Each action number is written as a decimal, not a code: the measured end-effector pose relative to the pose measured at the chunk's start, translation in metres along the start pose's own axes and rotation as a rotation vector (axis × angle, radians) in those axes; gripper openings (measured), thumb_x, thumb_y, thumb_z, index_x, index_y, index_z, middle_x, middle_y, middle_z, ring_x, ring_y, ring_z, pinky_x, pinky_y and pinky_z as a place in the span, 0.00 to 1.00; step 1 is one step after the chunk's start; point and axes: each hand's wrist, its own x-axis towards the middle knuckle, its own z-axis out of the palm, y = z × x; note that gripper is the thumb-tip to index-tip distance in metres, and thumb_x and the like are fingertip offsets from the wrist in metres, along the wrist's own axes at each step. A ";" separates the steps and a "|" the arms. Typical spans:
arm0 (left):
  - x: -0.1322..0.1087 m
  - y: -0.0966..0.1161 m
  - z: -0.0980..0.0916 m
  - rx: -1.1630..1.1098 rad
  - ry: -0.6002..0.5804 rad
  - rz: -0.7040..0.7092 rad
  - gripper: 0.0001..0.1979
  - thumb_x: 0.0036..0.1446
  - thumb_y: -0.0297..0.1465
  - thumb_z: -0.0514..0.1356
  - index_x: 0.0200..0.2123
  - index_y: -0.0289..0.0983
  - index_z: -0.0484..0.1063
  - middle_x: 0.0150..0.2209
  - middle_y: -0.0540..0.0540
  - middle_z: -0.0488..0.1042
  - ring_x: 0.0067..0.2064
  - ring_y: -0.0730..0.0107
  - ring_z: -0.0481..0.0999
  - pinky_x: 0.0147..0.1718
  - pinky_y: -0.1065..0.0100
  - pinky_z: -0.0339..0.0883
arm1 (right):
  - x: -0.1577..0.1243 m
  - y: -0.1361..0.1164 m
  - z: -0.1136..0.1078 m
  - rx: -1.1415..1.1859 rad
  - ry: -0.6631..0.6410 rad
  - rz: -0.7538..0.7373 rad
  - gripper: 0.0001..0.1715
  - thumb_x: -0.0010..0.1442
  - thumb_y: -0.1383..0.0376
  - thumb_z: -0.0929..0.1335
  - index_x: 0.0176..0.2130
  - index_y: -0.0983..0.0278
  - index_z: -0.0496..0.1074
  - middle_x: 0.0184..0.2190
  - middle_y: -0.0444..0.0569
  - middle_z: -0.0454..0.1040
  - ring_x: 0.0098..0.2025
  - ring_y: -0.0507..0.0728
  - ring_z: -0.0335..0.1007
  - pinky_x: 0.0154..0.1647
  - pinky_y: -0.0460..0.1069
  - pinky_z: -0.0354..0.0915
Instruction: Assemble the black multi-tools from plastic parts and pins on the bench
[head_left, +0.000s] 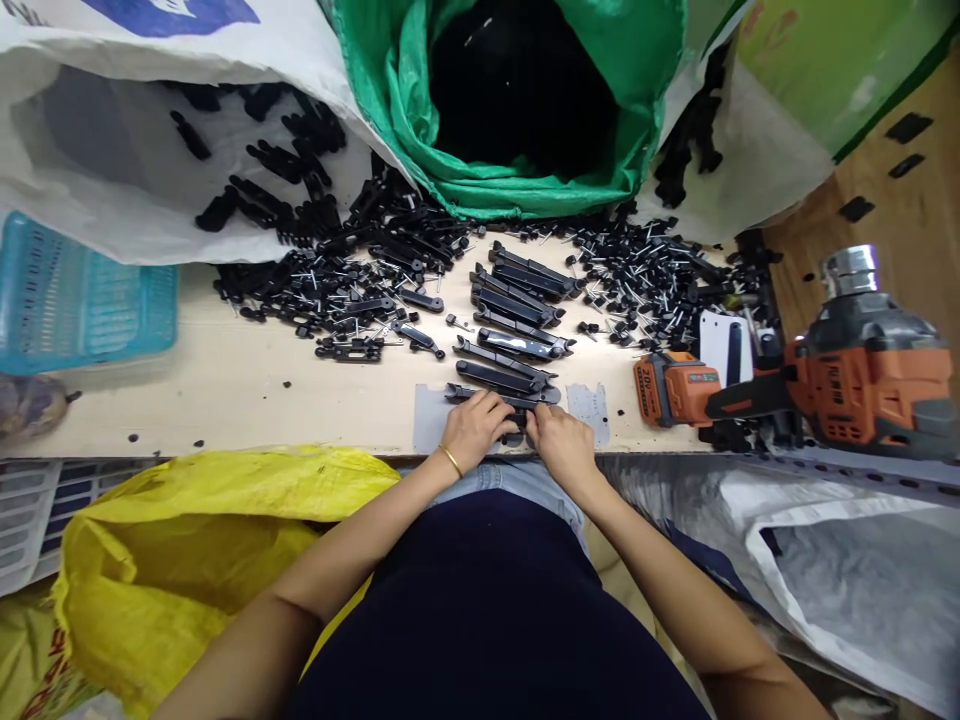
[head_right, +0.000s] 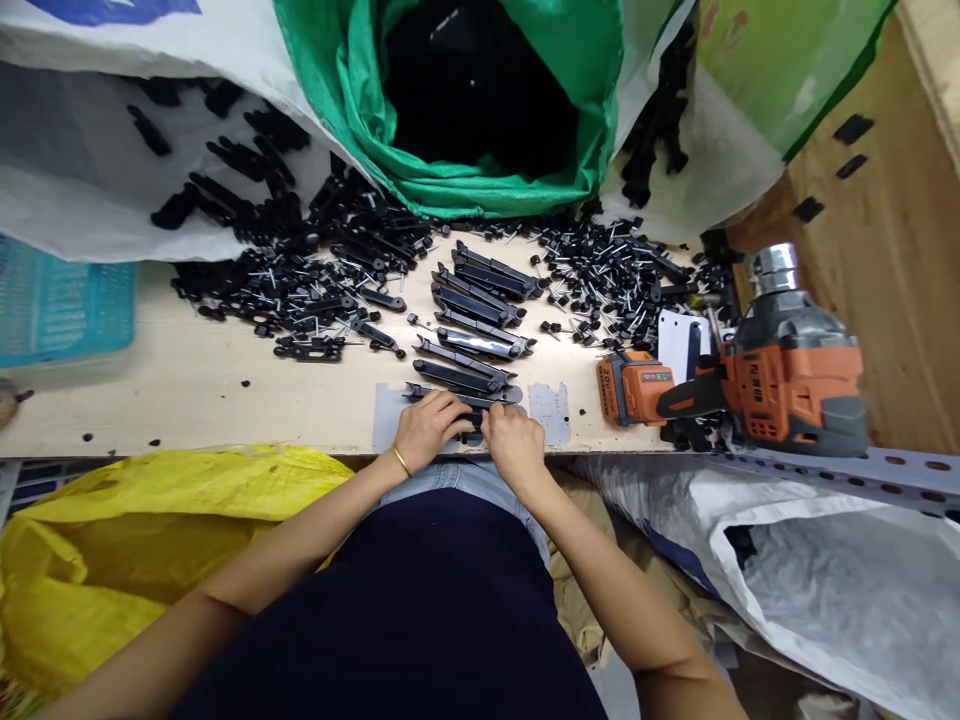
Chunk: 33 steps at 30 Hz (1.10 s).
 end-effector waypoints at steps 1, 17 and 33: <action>0.000 0.004 0.001 0.008 -0.001 -0.024 0.07 0.58 0.34 0.58 0.36 0.38 0.73 0.34 0.46 0.73 0.38 0.65 0.70 0.33 0.67 0.63 | 0.000 -0.003 0.001 0.006 -0.004 0.055 0.19 0.66 0.60 0.55 0.38 0.65 0.69 0.32 0.55 0.75 0.30 0.58 0.71 0.25 0.48 0.50; -0.015 0.050 -0.080 -1.552 -0.826 -0.330 0.21 0.54 0.46 0.56 0.38 0.33 0.70 0.32 0.40 0.75 0.31 0.64 0.74 0.31 0.64 0.67 | -0.027 0.056 -0.053 0.084 0.605 -0.651 0.17 0.64 0.62 0.59 0.25 0.62 0.64 0.23 0.48 0.65 0.27 0.54 0.56 0.30 0.49 0.53; -0.016 0.052 -0.035 -0.227 -0.178 -0.209 0.38 0.46 0.24 0.61 0.59 0.37 0.48 0.47 0.38 0.69 0.46 0.54 0.72 0.41 0.58 0.69 | -0.037 0.028 -0.008 1.632 -0.106 0.035 0.23 0.59 0.47 0.59 0.24 0.60 0.54 0.15 0.37 0.51 0.15 0.48 0.43 0.18 0.46 0.49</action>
